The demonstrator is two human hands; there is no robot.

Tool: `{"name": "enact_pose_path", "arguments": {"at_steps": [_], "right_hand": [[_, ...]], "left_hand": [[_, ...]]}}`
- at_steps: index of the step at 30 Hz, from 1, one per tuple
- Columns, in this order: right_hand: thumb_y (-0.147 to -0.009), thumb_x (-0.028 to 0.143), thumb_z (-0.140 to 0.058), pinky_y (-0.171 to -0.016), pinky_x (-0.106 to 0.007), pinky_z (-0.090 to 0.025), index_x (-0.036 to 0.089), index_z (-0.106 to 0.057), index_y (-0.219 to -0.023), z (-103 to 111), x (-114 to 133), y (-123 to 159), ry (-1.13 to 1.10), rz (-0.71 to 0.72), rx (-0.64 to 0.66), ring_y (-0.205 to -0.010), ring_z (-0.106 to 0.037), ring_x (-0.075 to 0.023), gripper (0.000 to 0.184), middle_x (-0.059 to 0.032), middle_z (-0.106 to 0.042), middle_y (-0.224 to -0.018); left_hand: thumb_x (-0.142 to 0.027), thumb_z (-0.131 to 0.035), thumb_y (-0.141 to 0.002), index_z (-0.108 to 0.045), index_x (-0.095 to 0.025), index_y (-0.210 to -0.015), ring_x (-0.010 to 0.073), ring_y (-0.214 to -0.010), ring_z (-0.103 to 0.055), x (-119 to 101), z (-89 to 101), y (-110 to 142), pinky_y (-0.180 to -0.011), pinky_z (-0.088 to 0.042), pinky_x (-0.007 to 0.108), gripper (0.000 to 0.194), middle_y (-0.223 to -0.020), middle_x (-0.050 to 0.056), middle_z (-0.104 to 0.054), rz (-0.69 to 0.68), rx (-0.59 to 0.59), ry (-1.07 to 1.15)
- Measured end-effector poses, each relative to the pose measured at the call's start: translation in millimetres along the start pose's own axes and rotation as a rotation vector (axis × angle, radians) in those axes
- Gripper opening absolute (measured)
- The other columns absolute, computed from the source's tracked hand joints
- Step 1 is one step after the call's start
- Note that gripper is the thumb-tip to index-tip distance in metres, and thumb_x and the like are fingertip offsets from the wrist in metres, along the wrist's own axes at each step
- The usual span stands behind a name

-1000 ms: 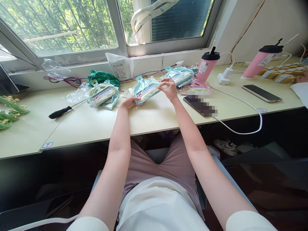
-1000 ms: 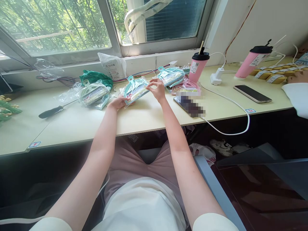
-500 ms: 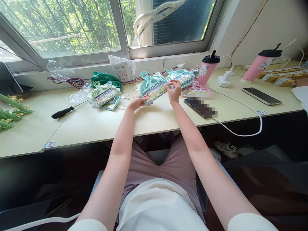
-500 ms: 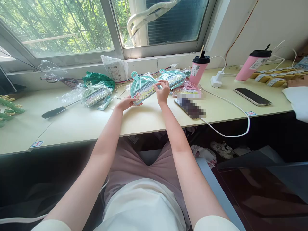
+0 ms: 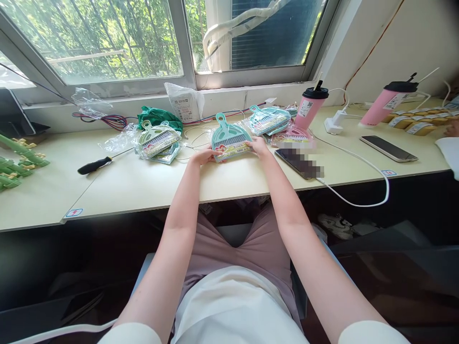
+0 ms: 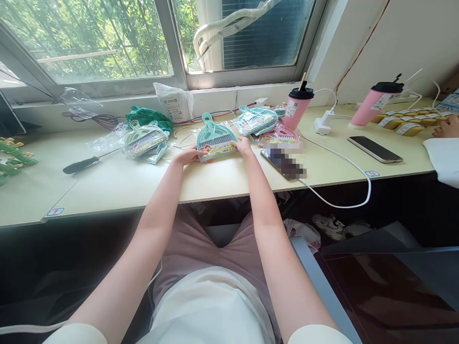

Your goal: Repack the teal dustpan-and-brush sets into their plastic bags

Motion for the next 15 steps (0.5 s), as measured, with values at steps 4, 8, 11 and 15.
{"name": "enact_pose_path", "arguments": {"at_steps": [4,8,11,15], "right_hand": [[-0.071,0.005,-0.079,-0.073,-0.034,-0.064,0.014,-0.066,-0.079,2.1,-17.1,5.0,-0.235,-0.266,-0.039,-0.07,-0.066,-0.0144,0.017,-0.0006,-0.067,-0.069],[-0.075,0.005,-0.073,-0.065,-0.026,-0.062,0.015,-0.064,-0.079,13.1,-13.1,11.0,-0.294,-0.306,-0.179,-0.065,-0.062,-0.0098,0.014,0.0034,-0.063,-0.067],[-0.075,0.008,-0.072,-0.064,-0.024,-0.061,0.016,-0.064,-0.081,18.4,-13.2,12.6,-0.341,-0.308,-0.243,-0.067,-0.062,-0.0099,0.012,0.0037,-0.063,-0.068],[-0.074,0.011,-0.07,-0.069,-0.025,-0.062,0.017,-0.064,-0.078,23.3,-17.5,12.7,-0.37,-0.312,-0.295,-0.069,-0.063,-0.0105,0.01,0.0038,-0.063,-0.069]], "left_hand": [[-0.009,-0.083,-0.075,-0.065,-0.013,-0.123,0.0275,-0.077,-0.079,-4.1,-1.1,-1.2,-0.077,-0.066,0.041,0.051,-0.103,0.015,-0.077,-0.03,-0.011,0.011],[-0.03,-0.079,-0.085,-0.067,-0.019,-0.126,0.0341,-0.11,-0.074,-23.7,-14.2,2.2,-0.081,-0.067,0.043,0.044,-0.124,0.018,-0.072,-0.17,0.034,0.063],[-0.029,-0.082,-0.081,-0.065,-0.025,-0.133,0.0355,-0.136,-0.059,-42.4,-22.9,10.1,-0.089,-0.065,0.044,0.055,-0.143,0.015,-0.063,-0.326,0.066,0.08],[-0.005,-0.09,-0.058,-0.047,-0.032,-0.153,0.0348,-0.135,-0.06,-44.1,-30.2,12.1,-0.104,-0.057,0.046,0.107,-0.147,0.015,-0.061,-0.346,0.074,0.024]]}}
Point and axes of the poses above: each hand's wrist, its own y-axis away from the middle knuckle, its own z-axis out of the back of the hand, x = y × z, the point moved 9 cm from there along -y, towards the middle knuckle
